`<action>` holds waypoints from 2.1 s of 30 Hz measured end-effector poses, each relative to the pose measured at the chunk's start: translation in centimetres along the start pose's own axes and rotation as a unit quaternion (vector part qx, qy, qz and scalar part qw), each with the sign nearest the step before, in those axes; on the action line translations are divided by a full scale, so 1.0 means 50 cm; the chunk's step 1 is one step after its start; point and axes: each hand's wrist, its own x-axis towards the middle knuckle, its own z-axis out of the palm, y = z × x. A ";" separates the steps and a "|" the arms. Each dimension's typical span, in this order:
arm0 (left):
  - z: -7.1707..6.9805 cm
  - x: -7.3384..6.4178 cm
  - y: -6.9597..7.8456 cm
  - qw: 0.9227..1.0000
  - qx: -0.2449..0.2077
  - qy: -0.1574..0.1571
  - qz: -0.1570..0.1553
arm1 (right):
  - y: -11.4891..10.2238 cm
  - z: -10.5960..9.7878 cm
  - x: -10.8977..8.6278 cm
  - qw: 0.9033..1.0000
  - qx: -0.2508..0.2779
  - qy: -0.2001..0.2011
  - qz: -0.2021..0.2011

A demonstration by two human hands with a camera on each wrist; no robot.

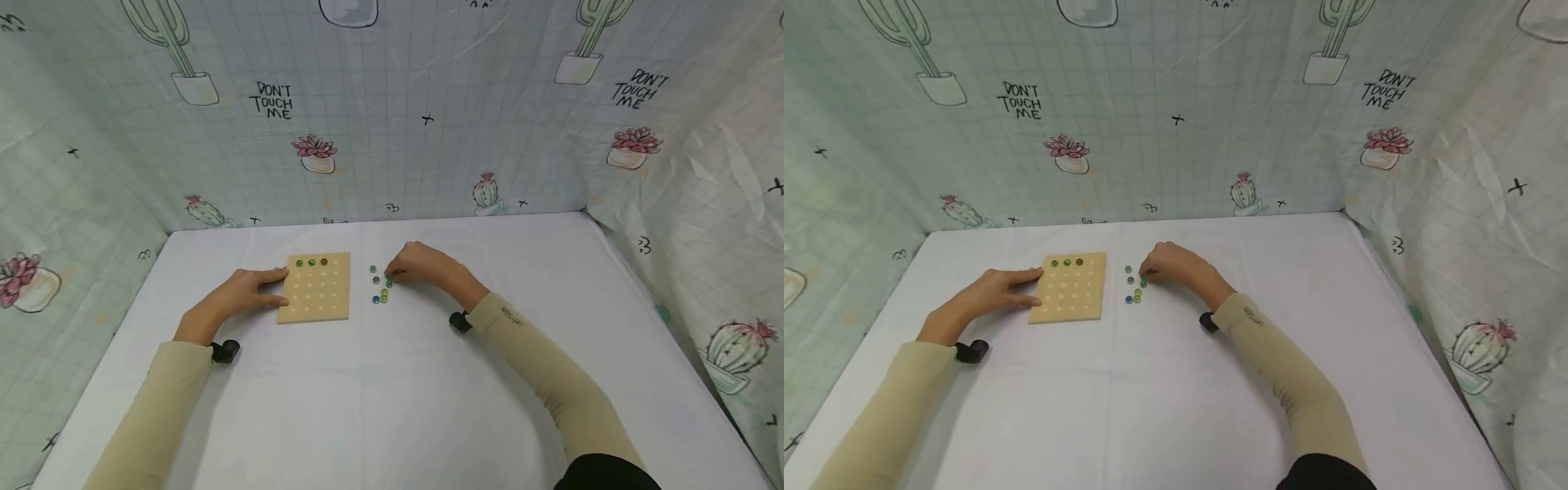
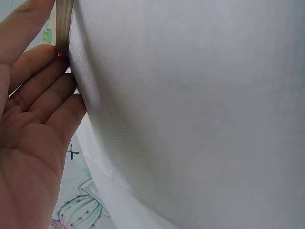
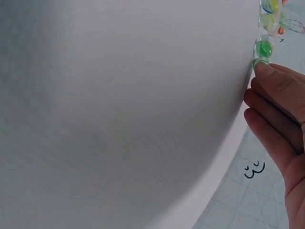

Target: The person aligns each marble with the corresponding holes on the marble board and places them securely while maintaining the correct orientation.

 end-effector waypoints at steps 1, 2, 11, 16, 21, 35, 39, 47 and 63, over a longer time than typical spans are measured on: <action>0.000 0.000 0.000 1.000 -0.001 0.002 0.002 | 0.000 0.001 0.001 1.000 -0.004 0.003 0.000; 0.001 0.000 0.000 1.000 -0.003 0.004 0.003 | 0.000 0.002 0.001 1.000 -0.008 0.007 0.002; 0.002 0.001 -0.003 1.000 -0.006 0.003 0.010 | 0.002 0.007 0.003 1.000 -0.015 0.013 0.003; 0.003 -0.001 -0.004 1.000 -0.010 -0.001 0.001 | 0.001 0.006 0.008 1.000 -0.002 0.017 0.011; 0.003 -0.002 -0.004 1.000 -0.012 0.001 0.000 | 0.000 0.002 0.008 1.000 0.005 0.021 0.014; 0.002 -0.001 -0.001 1.000 -0.017 -0.003 -0.007 | -0.005 -0.014 0.003 0.998 0.015 0.054 0.016; 0.002 -0.001 -0.004 1.000 -0.013 -0.006 -0.008 | -0.010 -0.021 0.002 0.998 0.021 0.064 0.008; 0.003 -0.001 -0.005 1.000 -0.018 0.000 -0.005 | -0.020 -0.029 0.011 0.997 0.031 0.077 0.008; 0.002 -0.003 0.000 1.000 -0.019 -0.009 -0.002 | -0.038 -0.035 0.040 0.991 0.074 0.108 0.000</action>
